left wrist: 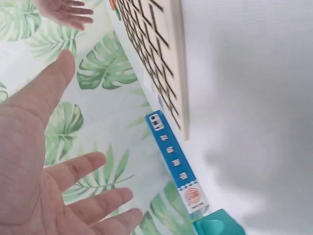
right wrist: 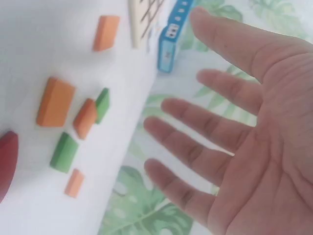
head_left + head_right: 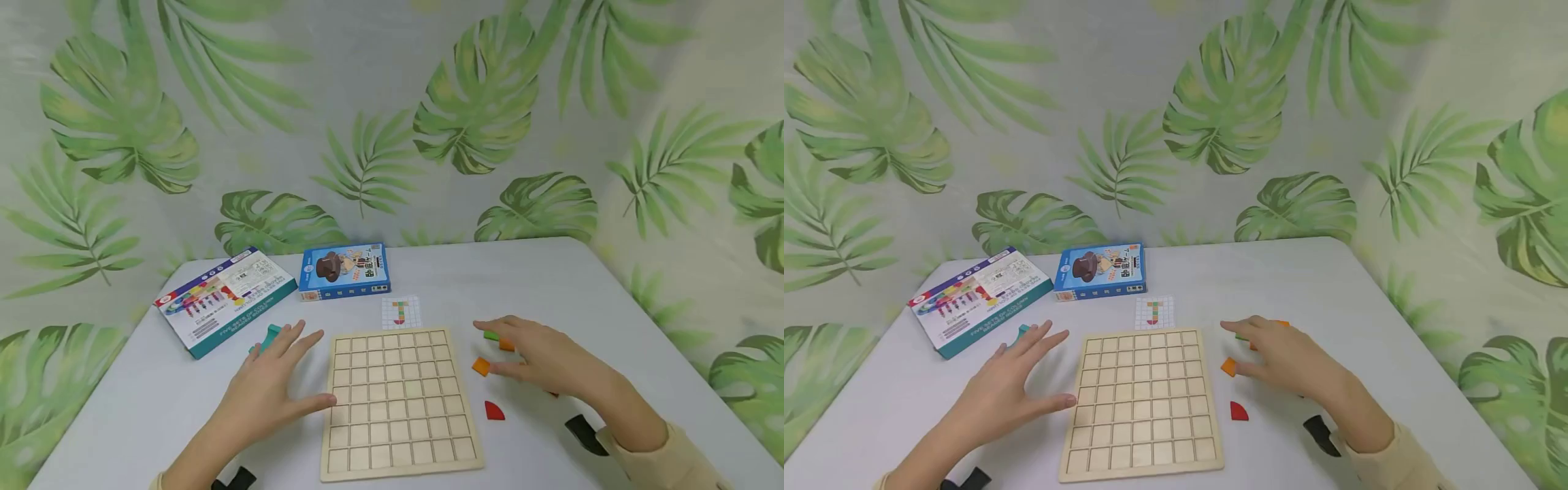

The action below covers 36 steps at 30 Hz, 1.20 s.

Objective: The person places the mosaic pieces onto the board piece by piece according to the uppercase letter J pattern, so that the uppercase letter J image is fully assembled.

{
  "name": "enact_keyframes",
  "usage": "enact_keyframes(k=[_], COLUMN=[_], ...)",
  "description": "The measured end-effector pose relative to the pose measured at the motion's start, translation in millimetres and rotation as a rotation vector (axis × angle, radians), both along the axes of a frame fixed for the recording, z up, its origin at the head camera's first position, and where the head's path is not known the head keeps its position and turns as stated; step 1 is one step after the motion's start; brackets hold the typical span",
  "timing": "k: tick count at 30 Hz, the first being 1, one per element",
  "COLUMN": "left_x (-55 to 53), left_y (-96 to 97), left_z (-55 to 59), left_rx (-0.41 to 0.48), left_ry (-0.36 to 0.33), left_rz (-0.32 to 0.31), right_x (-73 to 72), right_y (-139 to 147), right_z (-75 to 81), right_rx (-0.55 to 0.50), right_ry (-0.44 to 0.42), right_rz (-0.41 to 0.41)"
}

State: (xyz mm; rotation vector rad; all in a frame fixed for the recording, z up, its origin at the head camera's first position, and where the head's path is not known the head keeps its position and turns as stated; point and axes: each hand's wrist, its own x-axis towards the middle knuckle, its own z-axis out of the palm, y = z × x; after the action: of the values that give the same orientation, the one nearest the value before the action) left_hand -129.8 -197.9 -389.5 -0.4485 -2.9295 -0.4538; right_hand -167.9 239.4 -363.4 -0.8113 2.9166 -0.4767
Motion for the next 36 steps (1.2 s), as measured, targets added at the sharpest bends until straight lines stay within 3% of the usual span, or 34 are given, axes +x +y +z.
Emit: enact_keyframes(k=[6,13,19,26,36], left_x=[2.7,9.7,11.5,11.4,11.1], left_y=[-10.8,-15.1,-16.4,-17.0,-15.4], left_z=[-14.0,-25.1,-26.4,-30.0,-31.3], left_rx=[0.093,0.163,0.167,0.137,0.128], left_ry=[-0.195,-0.366,-0.403,-0.428,-0.444], left_rz=[-0.063,-0.169,-0.214,-0.200,-0.169], right_x=[-22.1,-28.9,-31.3,-34.2,-40.6], right_y=[-4,-7,-7,-9,-21], right_z=[-9.2,-25.5,-36.4,-42.7,-32.3], right_rx=[0.002,-0.096,-0.089,-0.086,-0.109], right_ry=[-0.094,-0.162,-0.128,-0.098,-0.080], right_rz=[0.011,0.007,0.039,0.057,0.059])
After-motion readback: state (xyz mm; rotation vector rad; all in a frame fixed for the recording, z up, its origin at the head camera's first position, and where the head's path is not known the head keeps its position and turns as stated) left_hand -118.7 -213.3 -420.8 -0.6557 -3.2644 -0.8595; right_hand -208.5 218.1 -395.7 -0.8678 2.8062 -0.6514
